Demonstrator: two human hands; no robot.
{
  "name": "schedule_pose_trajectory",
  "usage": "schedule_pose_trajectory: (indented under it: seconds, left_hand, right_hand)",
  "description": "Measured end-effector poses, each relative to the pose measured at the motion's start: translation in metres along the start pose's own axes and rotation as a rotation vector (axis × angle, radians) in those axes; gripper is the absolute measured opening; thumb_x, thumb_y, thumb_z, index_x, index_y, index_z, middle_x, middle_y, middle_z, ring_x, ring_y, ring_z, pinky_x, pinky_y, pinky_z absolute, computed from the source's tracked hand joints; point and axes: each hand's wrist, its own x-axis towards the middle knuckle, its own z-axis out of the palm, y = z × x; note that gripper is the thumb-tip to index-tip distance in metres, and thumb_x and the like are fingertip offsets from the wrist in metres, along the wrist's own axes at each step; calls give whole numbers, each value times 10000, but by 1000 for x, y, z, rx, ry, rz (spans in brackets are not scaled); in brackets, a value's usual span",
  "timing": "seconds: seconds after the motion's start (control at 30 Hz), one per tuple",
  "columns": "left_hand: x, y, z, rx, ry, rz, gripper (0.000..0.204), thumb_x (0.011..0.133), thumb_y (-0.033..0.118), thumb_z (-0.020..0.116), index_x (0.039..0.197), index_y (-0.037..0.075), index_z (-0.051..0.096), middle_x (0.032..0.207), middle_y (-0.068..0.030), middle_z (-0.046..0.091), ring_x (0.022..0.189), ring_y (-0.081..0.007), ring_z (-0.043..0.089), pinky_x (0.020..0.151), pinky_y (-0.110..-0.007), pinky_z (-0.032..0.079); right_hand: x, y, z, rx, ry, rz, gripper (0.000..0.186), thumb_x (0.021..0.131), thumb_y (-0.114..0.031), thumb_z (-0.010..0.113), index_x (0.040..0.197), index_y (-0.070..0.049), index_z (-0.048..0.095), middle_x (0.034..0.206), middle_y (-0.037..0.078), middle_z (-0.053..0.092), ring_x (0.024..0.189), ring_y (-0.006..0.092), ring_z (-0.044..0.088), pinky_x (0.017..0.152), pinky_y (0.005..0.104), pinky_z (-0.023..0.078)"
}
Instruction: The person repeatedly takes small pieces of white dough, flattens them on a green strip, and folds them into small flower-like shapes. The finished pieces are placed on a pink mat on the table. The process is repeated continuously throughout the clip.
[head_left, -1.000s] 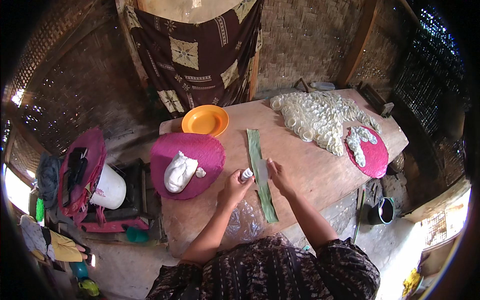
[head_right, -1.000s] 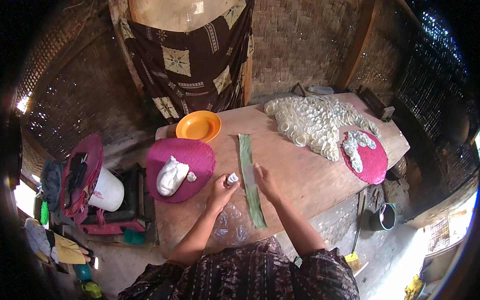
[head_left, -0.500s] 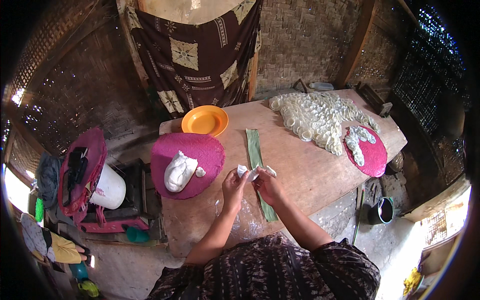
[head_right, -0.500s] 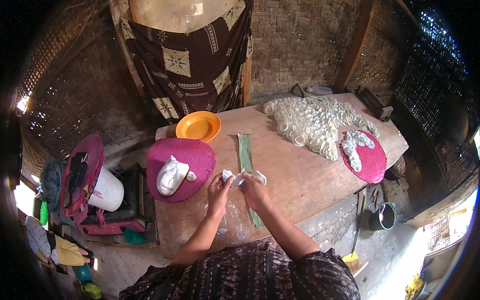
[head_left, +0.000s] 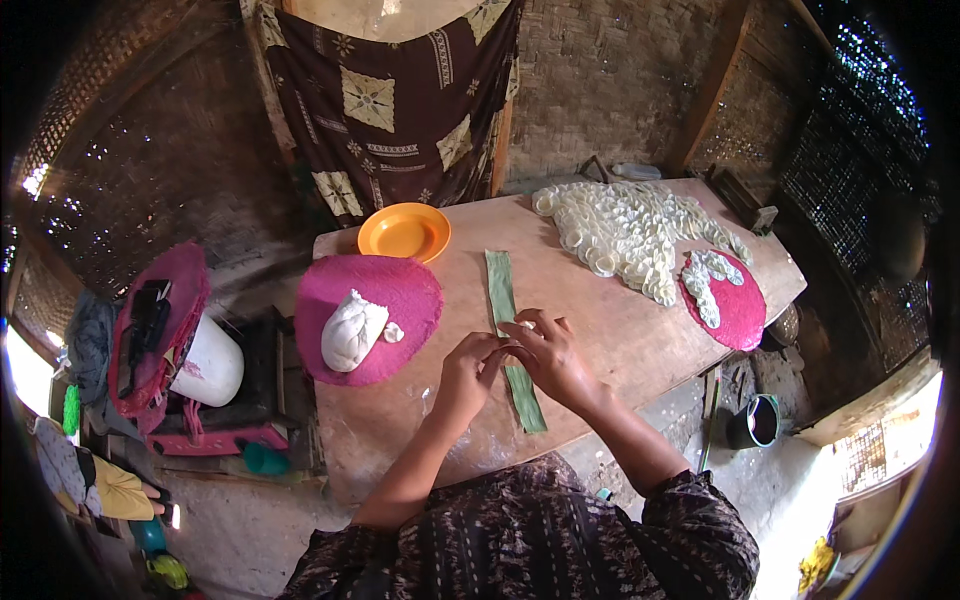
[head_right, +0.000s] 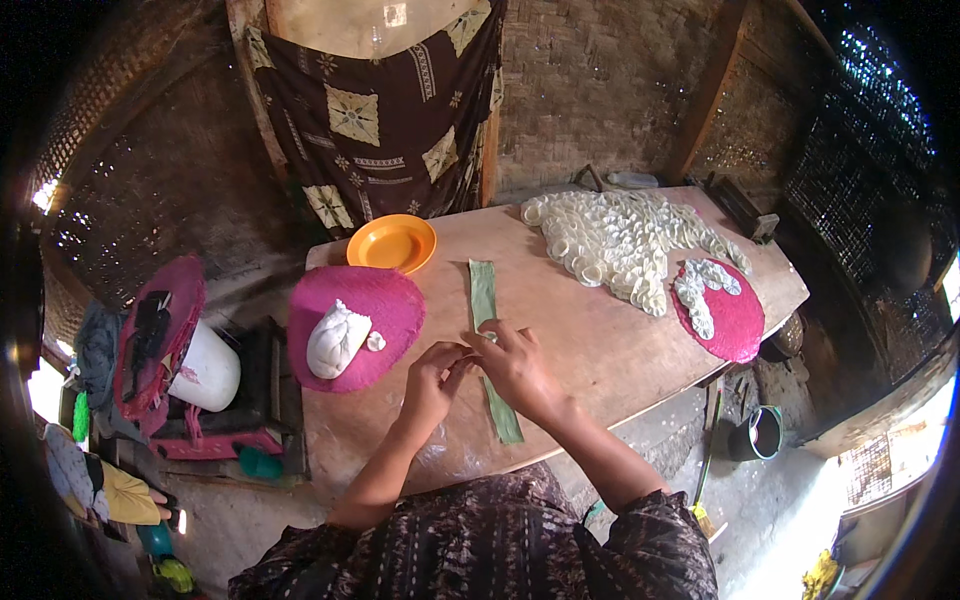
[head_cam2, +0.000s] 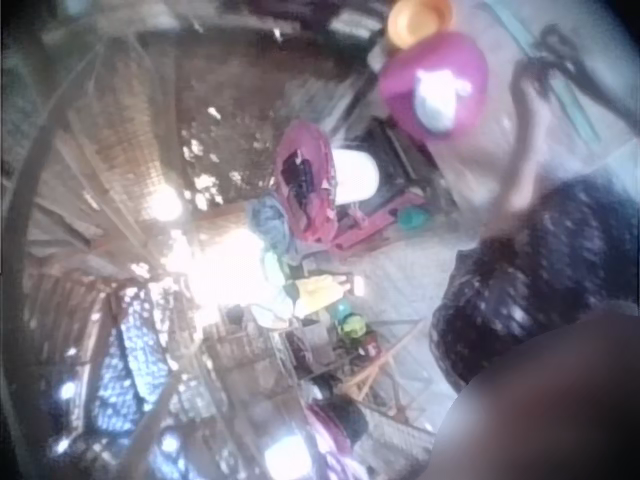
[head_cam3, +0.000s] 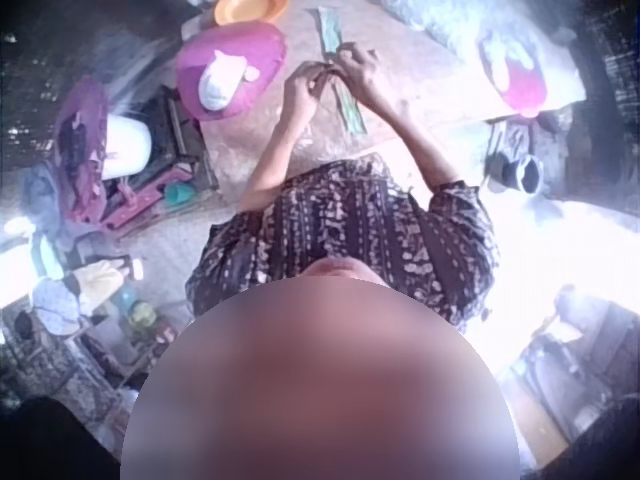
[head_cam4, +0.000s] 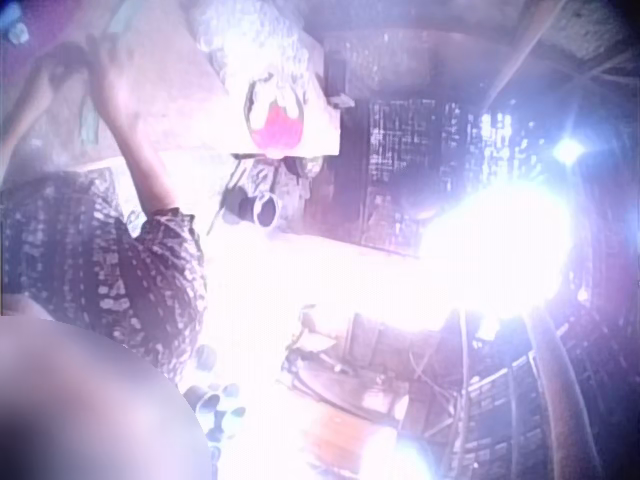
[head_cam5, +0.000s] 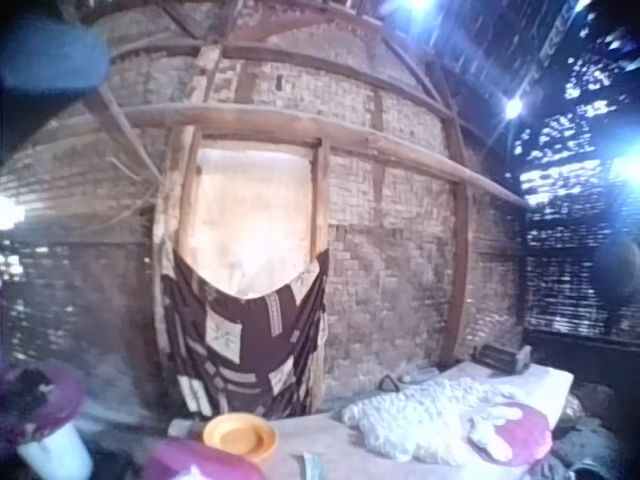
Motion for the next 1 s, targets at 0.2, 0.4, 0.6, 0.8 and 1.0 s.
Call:
schedule_pose_trajectory:
  seconds: [0.2, 0.4, 0.6, 0.8, 1.0]
  left_hand:
    - [-2, 5, 23, -679, -52, -222, 311, 1004, 169, 540, 1256, -7, 590, 1128, -48, 652, 921, -130, 633, 813, -269, 513]
    - [4, -4, 72, -1189, -166, -511, 325, 977, 139, 577, 1272, 2, 576, 1165, -52, 638, 1027, -142, 617, 911, -307, 505]
    - [27, 4, 142, -1260, -69, -567, 301, 961, 91, 586, 1242, -18, 582, 1171, -68, 636, 1068, -151, 604, 960, -307, 485]
    - [48, 19, 198, -1229, -96, -639, 319, 965, 71, 572, 1263, -42, 560, 1223, -92, 608, 1111, -175, 592, 1019, -341, 467]
    - [58, 18, 235, -1006, -439, -615, 707, 985, 67, 532, 1551, 113, 110, 1262, -151, 589, 1151, -198, 587, 1041, -329, 422]
  right_hand:
    - [-9, 10, -20, 366, -28, 320, 164, 825, -140, 736, 919, -8, 715, 963, 151, 625, 750, 260, 657, 665, 354, 525]
    - [-21, 30, -45, 297, -1, 402, 151, 824, -86, 704, 959, -25, 731, 962, 146, 633, 743, 252, 646, 685, 352, 515]
    - [-48, 47, -86, -170, 25, 323, 343, 782, 11, 595, 1072, -117, 725, 1234, 97, 564, 940, 241, 583, 844, 418, 426]
    - [-79, 91, -115, -456, -175, 273, 455, 752, -45, 576, 1171, -182, 689, 1416, 87, 470, 1095, 267, 512, 882, 427, 390]
    - [-132, 167, -129, -338, -276, 424, 351, 806, -184, 673, 1156, -164, 698, 1370, 115, 518, 1072, 268, 540, 878, 429, 415]
